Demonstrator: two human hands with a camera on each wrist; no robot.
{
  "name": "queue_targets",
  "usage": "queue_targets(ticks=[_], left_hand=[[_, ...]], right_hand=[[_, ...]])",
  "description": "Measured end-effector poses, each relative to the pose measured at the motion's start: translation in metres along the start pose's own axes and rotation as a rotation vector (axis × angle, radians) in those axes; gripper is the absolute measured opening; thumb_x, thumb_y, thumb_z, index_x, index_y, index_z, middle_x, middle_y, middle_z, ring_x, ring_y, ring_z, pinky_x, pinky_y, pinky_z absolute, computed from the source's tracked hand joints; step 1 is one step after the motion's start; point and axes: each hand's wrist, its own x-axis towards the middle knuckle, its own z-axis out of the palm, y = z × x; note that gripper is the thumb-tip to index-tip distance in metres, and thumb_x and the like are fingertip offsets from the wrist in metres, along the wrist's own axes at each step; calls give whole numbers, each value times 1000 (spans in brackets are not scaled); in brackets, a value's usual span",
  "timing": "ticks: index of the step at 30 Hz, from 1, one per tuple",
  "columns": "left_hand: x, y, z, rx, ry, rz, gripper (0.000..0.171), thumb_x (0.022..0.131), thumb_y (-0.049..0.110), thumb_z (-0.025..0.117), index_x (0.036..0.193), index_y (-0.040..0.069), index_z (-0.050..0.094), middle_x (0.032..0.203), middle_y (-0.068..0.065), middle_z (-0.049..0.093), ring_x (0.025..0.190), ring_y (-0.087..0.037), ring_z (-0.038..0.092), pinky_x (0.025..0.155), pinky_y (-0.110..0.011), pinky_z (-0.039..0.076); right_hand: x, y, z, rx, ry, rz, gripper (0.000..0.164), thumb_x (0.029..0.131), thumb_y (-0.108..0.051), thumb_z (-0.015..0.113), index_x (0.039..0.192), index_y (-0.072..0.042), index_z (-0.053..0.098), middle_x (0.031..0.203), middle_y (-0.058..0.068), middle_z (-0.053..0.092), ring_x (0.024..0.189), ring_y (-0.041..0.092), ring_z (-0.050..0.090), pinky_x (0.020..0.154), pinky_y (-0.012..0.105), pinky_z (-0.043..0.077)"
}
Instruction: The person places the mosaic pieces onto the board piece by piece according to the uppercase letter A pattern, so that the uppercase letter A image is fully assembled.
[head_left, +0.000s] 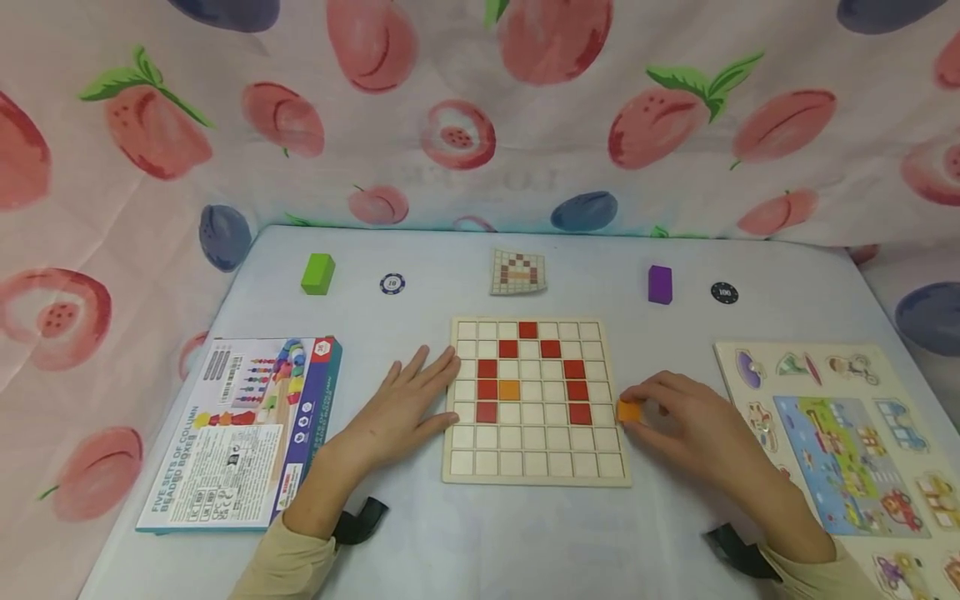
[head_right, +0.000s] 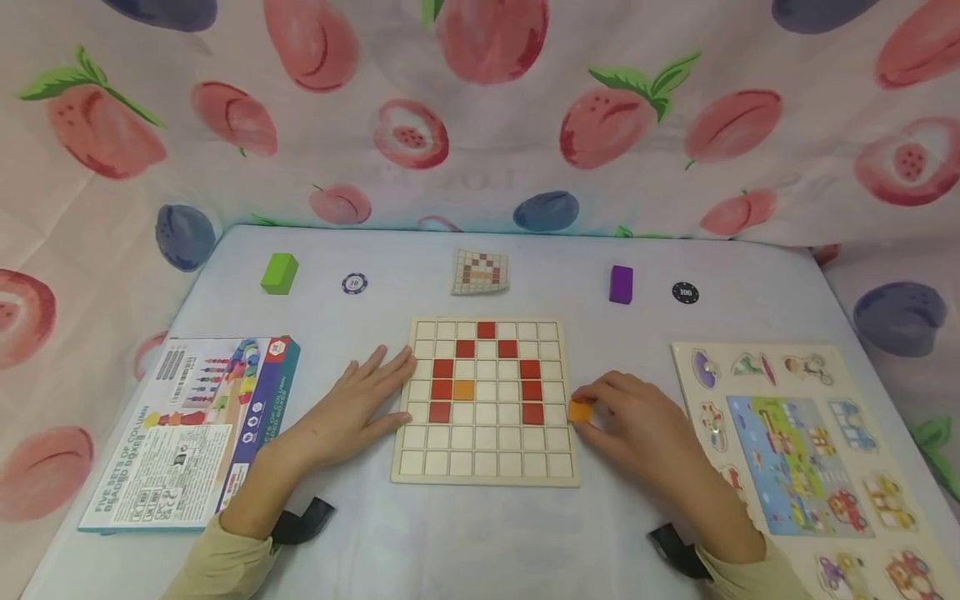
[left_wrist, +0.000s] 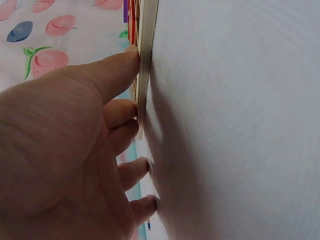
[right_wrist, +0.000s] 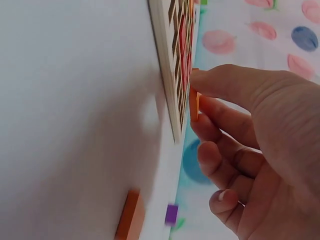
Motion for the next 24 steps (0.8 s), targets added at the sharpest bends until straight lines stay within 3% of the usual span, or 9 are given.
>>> queue_targets(ticks=[9, 15, 24], left_hand=[[0, 1, 0, 0, -2, -2, 77, 107, 39, 64, 170, 13, 29, 180, -4, 21, 169, -38, 10, 135, -66, 11], [-1, 1, 0, -7, 2, 0, 76, 107, 38, 64, 169, 13, 29, 180, -4, 22, 169, -38, 10, 135, -67, 12], [-1, 0, 0, 7, 6, 3, 78, 106, 41, 65, 170, 13, 29, 180, -3, 21, 169, -37, 10, 135, -66, 12]], right_hand=[[34, -31, 21, 6, -18, -57, 28, 86, -24, 88, 112, -16, 81, 108, -1, 77, 85, 15, 61, 81, 40, 54], [56, -52, 38, 30, -46, -116, 27, 89, -29, 87, 112, -17, 81, 108, 0, 76, 86, 15, 60, 83, 40, 56], [69, -65, 46, 63, -66, -142, 19, 91, -30, 86, 106, -21, 80, 114, -1, 79, 113, 24, 73, 100, 48, 59]])
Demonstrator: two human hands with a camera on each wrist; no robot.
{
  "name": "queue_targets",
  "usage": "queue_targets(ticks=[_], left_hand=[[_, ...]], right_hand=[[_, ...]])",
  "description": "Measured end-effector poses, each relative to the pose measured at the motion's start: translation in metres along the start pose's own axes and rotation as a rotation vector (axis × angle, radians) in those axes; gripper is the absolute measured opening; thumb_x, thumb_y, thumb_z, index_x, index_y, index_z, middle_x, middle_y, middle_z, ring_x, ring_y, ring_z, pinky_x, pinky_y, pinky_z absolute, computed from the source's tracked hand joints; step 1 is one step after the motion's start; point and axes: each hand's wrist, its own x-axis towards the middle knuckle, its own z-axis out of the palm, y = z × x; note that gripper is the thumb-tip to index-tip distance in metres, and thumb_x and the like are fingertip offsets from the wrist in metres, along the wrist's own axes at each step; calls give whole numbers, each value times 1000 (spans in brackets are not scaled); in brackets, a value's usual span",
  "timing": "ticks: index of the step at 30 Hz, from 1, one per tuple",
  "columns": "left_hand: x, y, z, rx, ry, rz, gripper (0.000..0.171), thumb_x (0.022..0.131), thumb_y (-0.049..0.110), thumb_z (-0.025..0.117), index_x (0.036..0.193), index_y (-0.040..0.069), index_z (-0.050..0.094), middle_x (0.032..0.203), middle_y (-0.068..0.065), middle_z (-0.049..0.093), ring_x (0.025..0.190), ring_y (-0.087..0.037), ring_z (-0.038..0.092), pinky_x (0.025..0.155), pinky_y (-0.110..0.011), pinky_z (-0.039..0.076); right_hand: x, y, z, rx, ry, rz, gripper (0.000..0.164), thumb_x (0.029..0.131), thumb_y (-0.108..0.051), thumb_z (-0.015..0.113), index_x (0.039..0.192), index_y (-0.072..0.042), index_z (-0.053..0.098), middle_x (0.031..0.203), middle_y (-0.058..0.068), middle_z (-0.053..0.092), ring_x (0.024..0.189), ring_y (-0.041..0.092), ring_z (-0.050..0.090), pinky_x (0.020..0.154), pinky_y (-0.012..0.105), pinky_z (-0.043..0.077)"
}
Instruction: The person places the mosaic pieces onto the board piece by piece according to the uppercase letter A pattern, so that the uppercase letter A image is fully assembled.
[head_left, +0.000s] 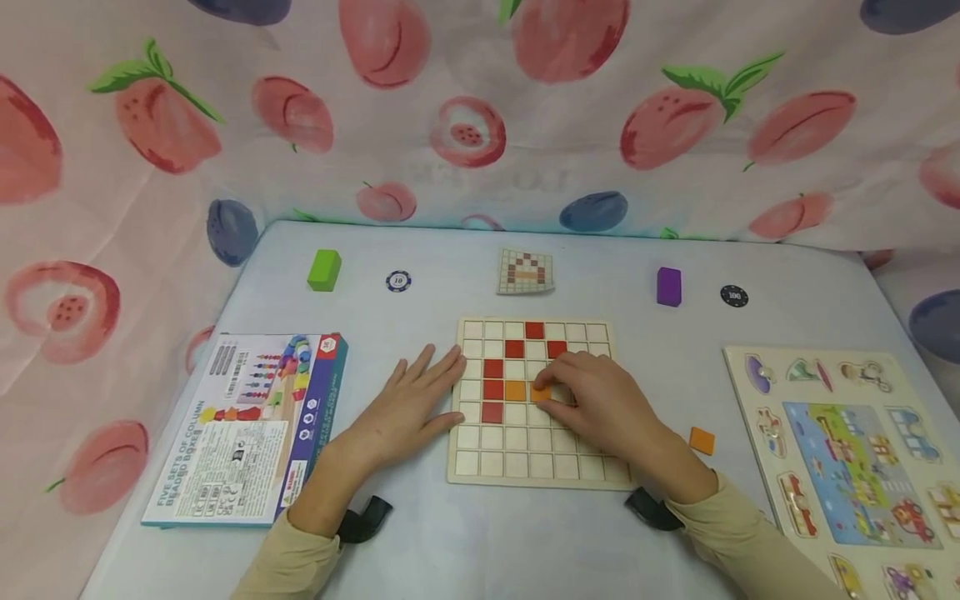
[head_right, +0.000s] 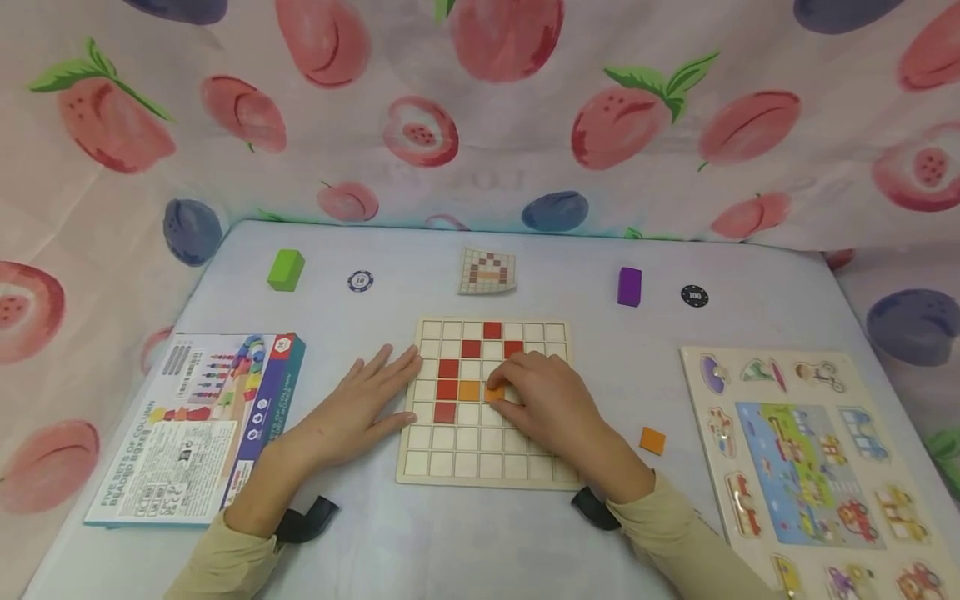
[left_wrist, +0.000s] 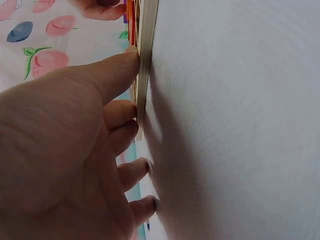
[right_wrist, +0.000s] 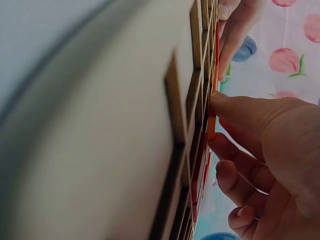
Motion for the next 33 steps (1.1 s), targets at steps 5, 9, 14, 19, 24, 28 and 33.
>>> queue_targets(ticks=[5, 9, 14, 19, 24, 28, 33], left_hand=[[0, 0, 0, -1, 5, 6, 77, 106, 39, 65, 169, 13, 29, 180, -4, 22, 169, -38, 11, 135, -67, 13], [0, -1, 1, -8, 6, 4, 76, 106, 37, 65, 169, 12, 30, 180, -5, 23, 169, -39, 11, 135, -67, 13], [0, 0, 1, -7, 4, -2, 78, 106, 39, 65, 169, 13, 29, 180, -4, 22, 169, -38, 10, 135, -66, 12], [0, 0, 1, 0, 11, 3, 78, 106, 39, 66, 169, 12, 30, 180, -5, 23, 169, -39, 11, 135, -67, 12], [0, 0, 1, -11, 13, 6, 77, 106, 37, 66, 169, 12, 30, 179, -6, 24, 169, -39, 12, 135, -67, 13], [0, 1, 1, -14, 10, 8, 77, 106, 37, 65, 169, 12, 30, 179, -6, 23, 169, -40, 12, 135, -68, 13], [0, 1, 0, -5, 4, -1, 78, 106, 39, 65, 169, 13, 29, 180, -4, 22, 169, -38, 11, 135, -67, 12]], right_hand=[[1, -1, 1, -17, 5, -14, 16, 90, -30, 87, 103, -22, 82, 114, -1, 79, 114, 25, 73, 98, 47, 61], [0, -2, 1, -22, 20, -23, 14, 89, -28, 88, 101, -23, 83, 110, -3, 78, 107, 22, 73, 91, 43, 63], [-1, -2, 1, -26, 38, -24, 14, 88, -27, 89, 101, -23, 84, 106, -4, 78, 101, 19, 73, 85, 40, 62], [-1, -3, 1, -36, 45, -25, 15, 89, -26, 88, 103, -22, 85, 107, -3, 79, 103, 21, 74, 87, 42, 63], [-4, -2, 0, -39, 33, -18, 19, 89, -26, 88, 107, -22, 84, 111, -2, 78, 107, 23, 74, 90, 44, 63], [-12, 1, -3, -38, 17, 24, 23, 90, -28, 87, 112, -23, 81, 115, -2, 77, 107, 23, 73, 92, 46, 62], [-28, 12, -12, -29, 40, 77, 25, 90, -26, 87, 114, -24, 80, 114, -3, 77, 103, 20, 72, 89, 45, 62]])
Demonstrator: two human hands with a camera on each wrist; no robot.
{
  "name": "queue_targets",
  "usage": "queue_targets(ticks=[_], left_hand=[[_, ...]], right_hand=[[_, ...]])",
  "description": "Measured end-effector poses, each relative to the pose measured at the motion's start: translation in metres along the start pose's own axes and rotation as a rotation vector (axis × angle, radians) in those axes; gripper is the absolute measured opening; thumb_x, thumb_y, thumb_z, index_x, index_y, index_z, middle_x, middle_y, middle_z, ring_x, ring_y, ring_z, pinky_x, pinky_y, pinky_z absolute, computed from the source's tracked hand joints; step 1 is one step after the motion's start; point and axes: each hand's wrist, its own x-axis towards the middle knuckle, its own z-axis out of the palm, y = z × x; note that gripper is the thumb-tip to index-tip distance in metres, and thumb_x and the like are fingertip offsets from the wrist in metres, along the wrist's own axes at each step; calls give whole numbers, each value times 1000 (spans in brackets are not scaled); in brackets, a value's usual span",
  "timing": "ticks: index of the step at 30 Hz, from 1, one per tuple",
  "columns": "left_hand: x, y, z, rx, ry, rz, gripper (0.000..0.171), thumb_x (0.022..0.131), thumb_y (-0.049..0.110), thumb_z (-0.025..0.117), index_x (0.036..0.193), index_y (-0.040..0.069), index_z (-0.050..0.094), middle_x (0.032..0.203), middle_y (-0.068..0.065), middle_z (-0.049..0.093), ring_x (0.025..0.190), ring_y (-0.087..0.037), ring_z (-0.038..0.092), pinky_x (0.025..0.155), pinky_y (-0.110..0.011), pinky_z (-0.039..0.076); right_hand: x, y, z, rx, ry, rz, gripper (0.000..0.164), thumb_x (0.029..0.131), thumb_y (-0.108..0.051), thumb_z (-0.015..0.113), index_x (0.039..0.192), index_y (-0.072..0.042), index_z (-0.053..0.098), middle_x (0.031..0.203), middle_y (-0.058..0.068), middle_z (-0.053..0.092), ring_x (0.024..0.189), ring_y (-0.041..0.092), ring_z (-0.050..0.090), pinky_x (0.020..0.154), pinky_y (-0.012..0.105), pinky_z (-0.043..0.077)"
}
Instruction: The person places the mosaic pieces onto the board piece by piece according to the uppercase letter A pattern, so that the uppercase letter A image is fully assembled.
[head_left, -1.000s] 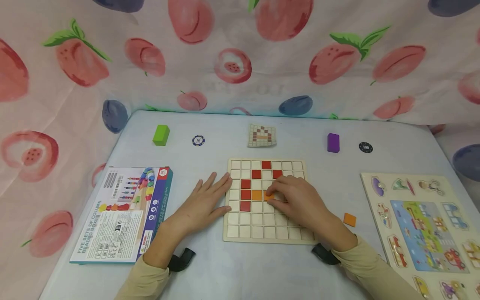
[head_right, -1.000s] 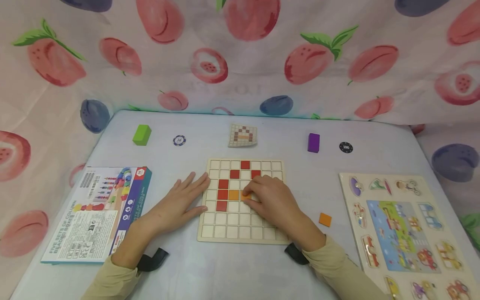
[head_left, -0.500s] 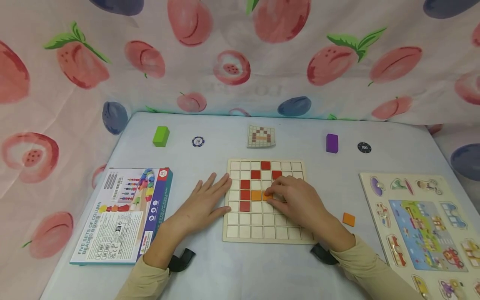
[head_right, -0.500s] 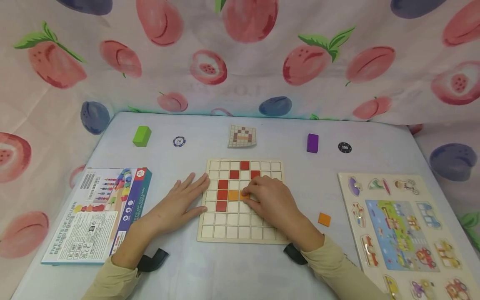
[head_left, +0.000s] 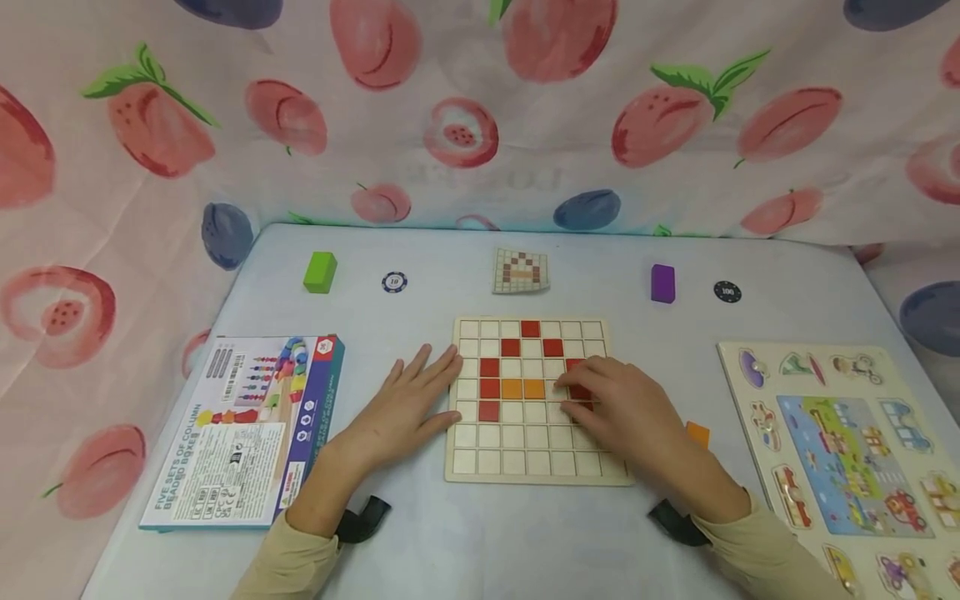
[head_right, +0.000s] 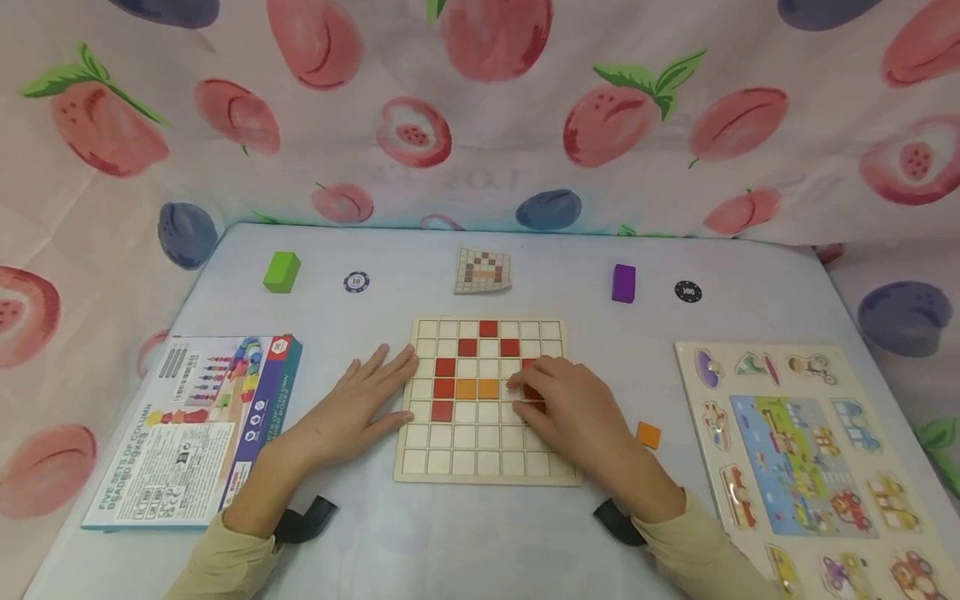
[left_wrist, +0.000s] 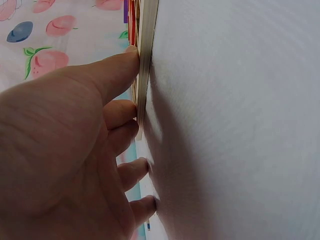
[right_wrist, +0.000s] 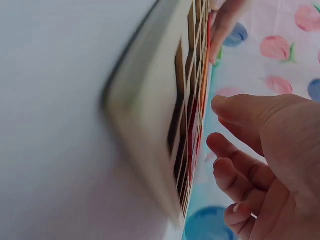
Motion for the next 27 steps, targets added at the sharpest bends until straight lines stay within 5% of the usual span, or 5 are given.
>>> queue_targets(ticks=[7, 12, 17, 27], left_hand=[[1, 0, 0, -3, -12, -4, 79, 106, 41, 65, 170, 14, 28, 180, -3, 20, 169, -37, 9, 135, -66, 11], [1, -1, 0, 11, -5, -1, 78, 106, 41, 64, 170, 14, 27, 180, -3, 20, 169, -37, 9, 135, -67, 11], [0, -2, -1, 6, -3, 1, 78, 106, 40, 65, 170, 14, 28, 180, -3, 20, 169, -38, 9, 135, -67, 12], [0, 0, 0, 1, -4, 1, 78, 106, 39, 65, 169, 13, 29, 180, -3, 21, 169, -38, 10, 135, -66, 12]], right_hand=[[-39, 35, -20, 21, 75, 63, 27, 88, -20, 87, 114, -27, 80, 114, -5, 78, 104, 20, 73, 87, 47, 60], [-67, 61, -31, -15, 80, 149, 32, 87, -23, 89, 115, -30, 78, 113, -6, 76, 88, 12, 64, 72, 31, 53], [-86, 83, -41, -71, 117, 169, 31, 83, -27, 92, 111, -29, 79, 109, -3, 78, 81, 10, 61, 66, 29, 49], [-102, 95, -43, -68, 14, 239, 29, 83, -29, 91, 110, -28, 80, 112, -1, 79, 96, 24, 70, 77, 40, 53]])
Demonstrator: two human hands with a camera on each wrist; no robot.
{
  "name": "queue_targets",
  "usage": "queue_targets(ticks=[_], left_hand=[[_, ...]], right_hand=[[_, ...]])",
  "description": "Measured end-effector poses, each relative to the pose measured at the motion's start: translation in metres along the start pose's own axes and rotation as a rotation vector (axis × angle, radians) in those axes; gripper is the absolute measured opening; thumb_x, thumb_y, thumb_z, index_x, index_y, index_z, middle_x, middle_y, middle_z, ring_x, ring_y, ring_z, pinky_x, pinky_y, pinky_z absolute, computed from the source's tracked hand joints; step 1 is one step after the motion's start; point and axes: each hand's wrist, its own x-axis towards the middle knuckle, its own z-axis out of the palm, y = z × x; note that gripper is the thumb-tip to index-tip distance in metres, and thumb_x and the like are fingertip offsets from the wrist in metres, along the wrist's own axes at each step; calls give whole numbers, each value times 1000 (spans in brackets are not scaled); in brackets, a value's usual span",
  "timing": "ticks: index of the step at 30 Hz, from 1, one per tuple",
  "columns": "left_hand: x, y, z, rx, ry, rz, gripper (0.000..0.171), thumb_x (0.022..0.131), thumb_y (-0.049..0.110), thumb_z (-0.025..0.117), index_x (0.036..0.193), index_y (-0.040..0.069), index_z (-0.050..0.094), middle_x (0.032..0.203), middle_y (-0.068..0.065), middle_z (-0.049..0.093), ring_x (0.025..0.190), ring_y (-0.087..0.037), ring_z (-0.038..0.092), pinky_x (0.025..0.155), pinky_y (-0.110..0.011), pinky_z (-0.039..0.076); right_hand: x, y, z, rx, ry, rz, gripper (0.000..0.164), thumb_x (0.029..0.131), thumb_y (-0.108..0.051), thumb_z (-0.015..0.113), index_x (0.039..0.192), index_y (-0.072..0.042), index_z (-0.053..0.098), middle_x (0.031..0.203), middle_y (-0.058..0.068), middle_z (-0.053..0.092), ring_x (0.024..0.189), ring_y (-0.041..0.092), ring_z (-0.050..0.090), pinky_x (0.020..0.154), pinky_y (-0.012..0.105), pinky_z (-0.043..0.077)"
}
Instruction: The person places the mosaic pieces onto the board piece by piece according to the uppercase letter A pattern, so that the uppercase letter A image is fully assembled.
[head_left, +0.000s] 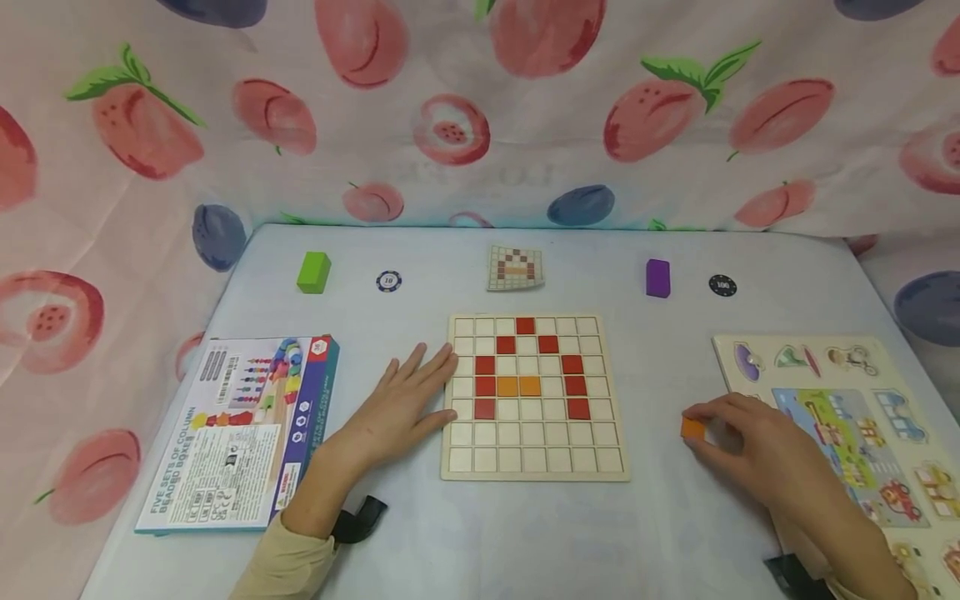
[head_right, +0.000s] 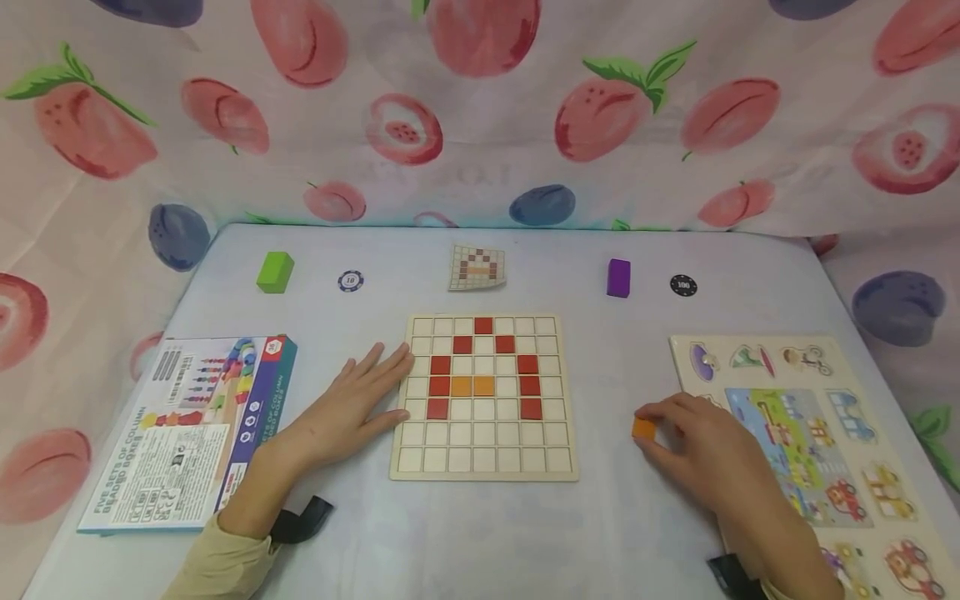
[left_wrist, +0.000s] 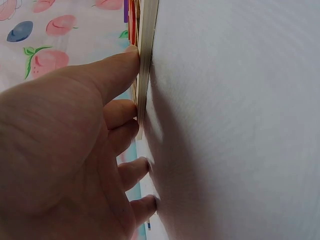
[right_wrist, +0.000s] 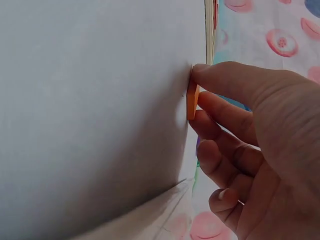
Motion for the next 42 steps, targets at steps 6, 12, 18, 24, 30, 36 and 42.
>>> queue_targets(ticks=[6, 12, 18, 24, 30, 36, 42], left_hand=[[0, 1, 0, -5, -2, -2, 78, 106, 40, 65, 170, 14, 28, 180, -3, 21, 169, -38, 9, 135, -66, 11], [0, 1, 1, -1, -5, -5, 77, 106, 39, 64, 170, 14, 28, 180, -4, 20, 169, -38, 10, 135, -67, 12], [-1, 2, 1, -9, -10, -14, 77, 107, 39, 64, 170, 14, 28, 180, -4, 20, 169, -38, 9, 135, -66, 11], [-1, 3, 1, -9, -11, -11, 76, 107, 38, 63, 170, 12, 29, 180, -5, 21, 169, -39, 10, 135, -67, 12], [-1, 4, 1, -7, -8, -10, 76, 107, 38, 63, 170, 13, 29, 180, -5, 21, 169, -39, 10, 135, -67, 12], [0, 7, 1, -6, -13, -10, 78, 107, 41, 64, 170, 14, 27, 180, -2, 19, 170, -36, 8, 136, -65, 10], [3, 8, 1, 8, -7, -2, 78, 106, 41, 64, 170, 14, 28, 180, -2, 19, 169, -37, 8, 136, -65, 11]], right_hand=[[4, -1, 1, -15, 19, -33, 32, 80, -23, 93, 109, -27, 81, 109, -2, 78, 88, 15, 66, 70, 31, 52], [16, -11, 1, -19, 41, -82, 34, 78, -23, 94, 109, -27, 81, 110, -1, 78, 90, 17, 66, 72, 35, 53], [34, -30, 5, 4, 61, -164, 31, 80, -24, 93, 108, -25, 81, 104, -8, 77, 85, 10, 60, 69, 30, 52], [54, -57, 13, 40, 27, -211, 27, 84, -25, 90, 110, -22, 81, 106, -7, 77, 90, 13, 64, 79, 39, 57], [75, -88, 25, 78, -16, -284, 26, 87, -25, 88, 111, -17, 81, 110, -1, 77, 94, 18, 67, 85, 43, 61], [89, -110, 33, 66, -67, -330, 26, 90, -27, 87, 113, -17, 81, 113, 3, 78, 101, 22, 70, 92, 45, 62], [93, -113, 34, 70, -64, -302, 16, 88, -24, 88, 102, -20, 82, 110, 1, 79, 105, 23, 73, 94, 47, 62]])
